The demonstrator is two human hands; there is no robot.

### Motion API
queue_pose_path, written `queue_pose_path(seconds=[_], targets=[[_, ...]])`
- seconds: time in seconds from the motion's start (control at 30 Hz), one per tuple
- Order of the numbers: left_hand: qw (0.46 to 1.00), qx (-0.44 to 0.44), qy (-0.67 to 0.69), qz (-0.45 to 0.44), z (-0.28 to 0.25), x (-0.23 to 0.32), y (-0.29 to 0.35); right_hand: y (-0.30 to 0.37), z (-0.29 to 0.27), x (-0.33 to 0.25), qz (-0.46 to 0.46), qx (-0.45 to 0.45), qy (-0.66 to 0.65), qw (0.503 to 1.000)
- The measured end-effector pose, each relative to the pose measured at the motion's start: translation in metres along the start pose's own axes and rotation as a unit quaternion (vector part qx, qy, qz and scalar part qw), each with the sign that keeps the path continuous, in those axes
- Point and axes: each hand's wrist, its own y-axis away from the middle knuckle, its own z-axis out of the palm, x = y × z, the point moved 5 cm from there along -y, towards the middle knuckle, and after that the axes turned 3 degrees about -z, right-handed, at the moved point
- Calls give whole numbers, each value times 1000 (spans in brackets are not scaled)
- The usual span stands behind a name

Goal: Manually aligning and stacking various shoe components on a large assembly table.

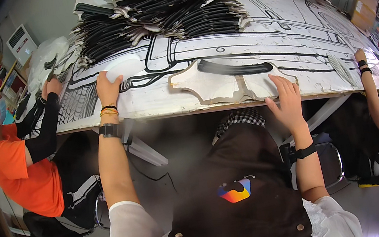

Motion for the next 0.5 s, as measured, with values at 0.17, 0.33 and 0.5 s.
queue_pose_path(seconds=[0.17, 0.33, 0.5], targets=[[1000, 4, 4, 9, 1, -3, -1, -3, -6, -1, -33, -51, 5, 998], [1000, -5, 7, 14, 2, -8, -3, -2, -9, 4, -19, -58, -91, 994], [1000, -6, 15, 25, 2, -4, -4, 2, -10, 7, 18, -73, -127, 989]])
